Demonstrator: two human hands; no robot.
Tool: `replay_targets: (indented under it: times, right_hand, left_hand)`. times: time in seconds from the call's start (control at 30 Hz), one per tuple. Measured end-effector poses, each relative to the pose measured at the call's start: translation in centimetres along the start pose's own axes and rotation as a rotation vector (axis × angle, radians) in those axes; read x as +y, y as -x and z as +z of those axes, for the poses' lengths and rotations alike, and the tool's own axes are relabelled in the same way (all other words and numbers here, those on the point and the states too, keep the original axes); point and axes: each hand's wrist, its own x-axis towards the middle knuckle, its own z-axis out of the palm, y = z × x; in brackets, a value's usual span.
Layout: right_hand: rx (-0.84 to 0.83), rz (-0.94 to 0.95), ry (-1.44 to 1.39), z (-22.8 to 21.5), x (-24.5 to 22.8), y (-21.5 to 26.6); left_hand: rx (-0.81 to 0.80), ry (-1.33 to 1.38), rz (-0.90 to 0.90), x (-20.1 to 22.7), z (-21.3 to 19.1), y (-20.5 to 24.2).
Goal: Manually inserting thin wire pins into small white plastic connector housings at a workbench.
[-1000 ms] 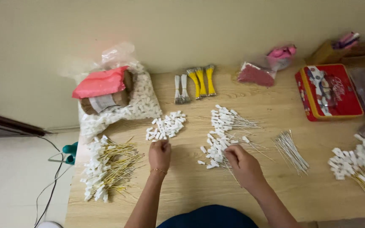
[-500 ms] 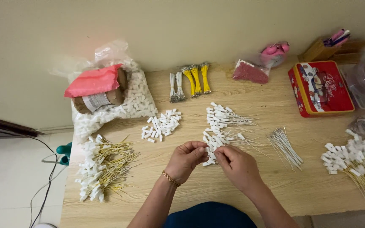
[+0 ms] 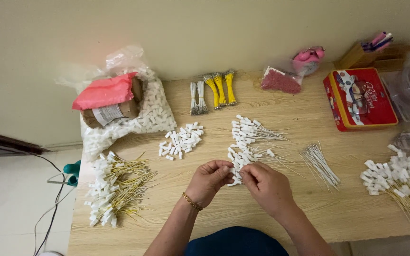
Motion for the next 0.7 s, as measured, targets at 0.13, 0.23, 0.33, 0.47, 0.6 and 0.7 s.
replay_targets:
  times: [0.13, 0.23, 0.33, 0.47, 0.6, 0.7]
  right_hand:
    - [0.006, -0.025, -0.016, 0.4, 0.3, -0.1]
    - [-0.096, 0.022, -0.13, 0.4, 0.4, -0.2]
    - [-0.142, 0.065, -0.236, 0.7, 0.7, -0.3]
    - [-0.143, 0.094, -0.202, 1.3, 0.8, -0.3]
    - [-0.033, 0.015, -0.128, 2.7, 1.6, 0.0]
    - [0.051, -0.099, -0.051, 3.4, 2.1, -0.2]
  left_hand:
    - [-0.036, -0.017, 0.02, -0.1, 0.2, 0.1]
    - [-0.029, -0.021, 0.008, -0.1, 0.0, 0.0]
    - [-0.006, 0.009, -0.033, 0.2, 0.4, -0.1]
    - [0.043, 0.012, -0.073, 0.4, 1.2, 0.0]
    - [0.141, 0.018, -0.08, 0.3, 1.8, -0.1]
    - [0.132, 0.016, -0.064, 0.0, 1.4, -0.4]
